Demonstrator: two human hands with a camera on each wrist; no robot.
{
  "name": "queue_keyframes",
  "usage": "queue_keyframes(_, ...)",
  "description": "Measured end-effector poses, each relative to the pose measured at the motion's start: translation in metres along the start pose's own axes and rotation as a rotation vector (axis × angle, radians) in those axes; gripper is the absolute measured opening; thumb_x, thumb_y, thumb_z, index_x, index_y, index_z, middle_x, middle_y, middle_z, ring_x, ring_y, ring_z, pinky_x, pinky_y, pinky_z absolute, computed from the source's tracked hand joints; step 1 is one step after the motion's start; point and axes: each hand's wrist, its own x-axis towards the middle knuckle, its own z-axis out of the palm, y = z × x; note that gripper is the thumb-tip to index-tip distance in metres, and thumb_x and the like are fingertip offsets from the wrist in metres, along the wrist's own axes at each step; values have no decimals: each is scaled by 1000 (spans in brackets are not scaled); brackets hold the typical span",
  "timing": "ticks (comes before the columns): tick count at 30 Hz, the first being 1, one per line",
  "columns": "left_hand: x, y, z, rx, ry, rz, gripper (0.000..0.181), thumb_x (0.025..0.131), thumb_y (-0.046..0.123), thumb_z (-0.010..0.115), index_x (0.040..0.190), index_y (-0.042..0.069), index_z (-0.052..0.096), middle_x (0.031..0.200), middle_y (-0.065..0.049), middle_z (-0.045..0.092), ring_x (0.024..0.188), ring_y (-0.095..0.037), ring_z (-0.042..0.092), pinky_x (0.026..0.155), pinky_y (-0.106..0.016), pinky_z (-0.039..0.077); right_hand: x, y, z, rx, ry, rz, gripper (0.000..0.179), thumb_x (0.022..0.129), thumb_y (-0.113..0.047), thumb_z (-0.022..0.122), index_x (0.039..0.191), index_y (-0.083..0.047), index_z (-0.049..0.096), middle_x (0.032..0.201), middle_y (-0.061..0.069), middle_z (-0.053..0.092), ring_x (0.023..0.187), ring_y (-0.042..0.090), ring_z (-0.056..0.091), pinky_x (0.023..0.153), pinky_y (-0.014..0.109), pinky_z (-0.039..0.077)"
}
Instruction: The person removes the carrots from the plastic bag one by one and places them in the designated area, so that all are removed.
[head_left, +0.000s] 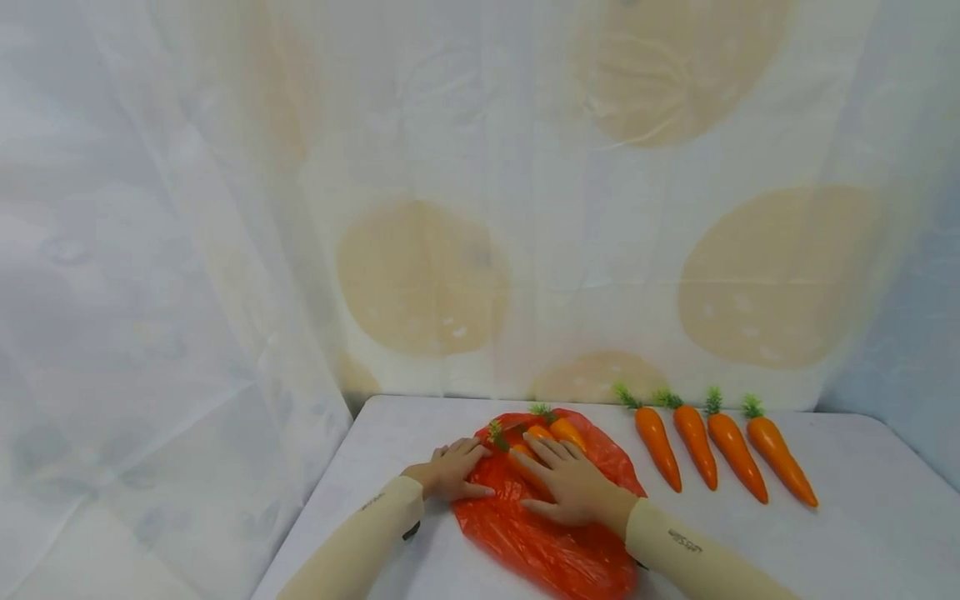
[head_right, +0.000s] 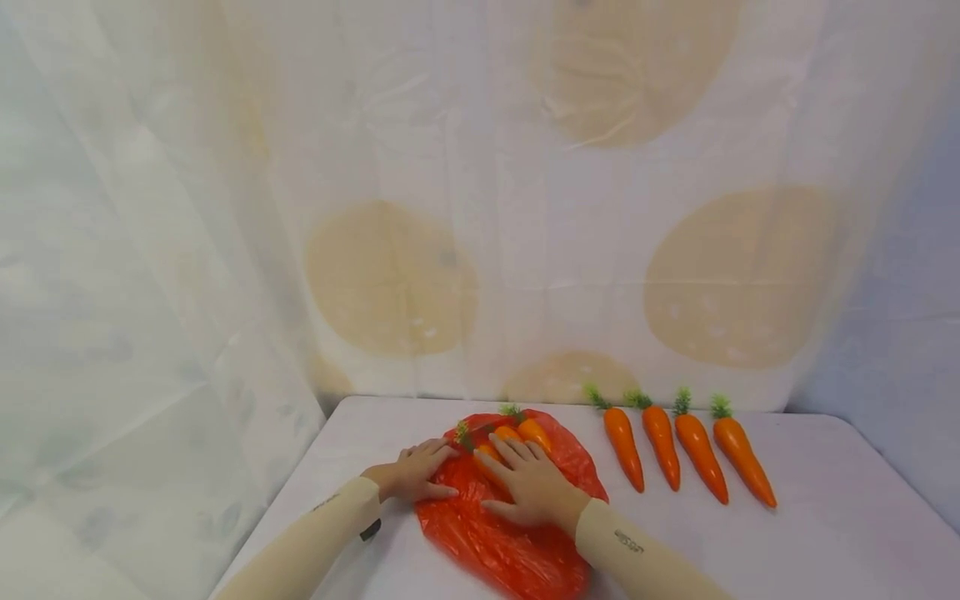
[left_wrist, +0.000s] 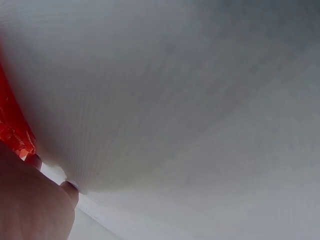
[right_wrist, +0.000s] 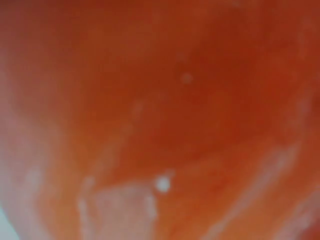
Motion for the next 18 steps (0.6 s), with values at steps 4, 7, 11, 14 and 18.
queue_keyframes(4,4,-1,2,7,-7,-7,67,85,67,62,139,31,45,159,0,33,146,-27,28,116,-62,24,-3,-2,-3,29,-44,-4,81,93,-71,42,158,-25,24,165,8,22,151,36,21,117,63,20)
queue_keyframes(7,6,-2,2,-2,-12,-14,68,84,67,63,139,31,44,158,0,33,146,-27,28,117,-62,24,-3,-3,-5,54,-68,-6,84,92,-73,42,158,-25,24,165,8,21,151,36,20,117,63,21)
queue_keyframes(11,5,0,1,-7,-11,-19,68,84,66,64,138,30,45,157,0,34,145,-27,29,116,-62,25,-1,-2,-5,78,-72,-13,85,90,-73,45,158,-25,25,165,6,23,150,35,24,117,62,24)
queue_keyframes(14,2,2,-1,-8,-11,-23,68,84,64,65,138,29,45,157,-1,35,144,-27,30,116,-62,25,0,-3,-3,142,-82,-13,86,89,-72,50,157,-26,27,165,5,23,149,34,28,115,59,30)
queue_keyframes(18,-1,4,-1,-6,-8,-27,67,84,64,65,138,28,46,156,-2,35,144,-28,30,116,-61,26,0,-6,-2,261,-112,9,86,88,-67,56,157,-25,26,166,5,20,149,33,29,112,58,36)
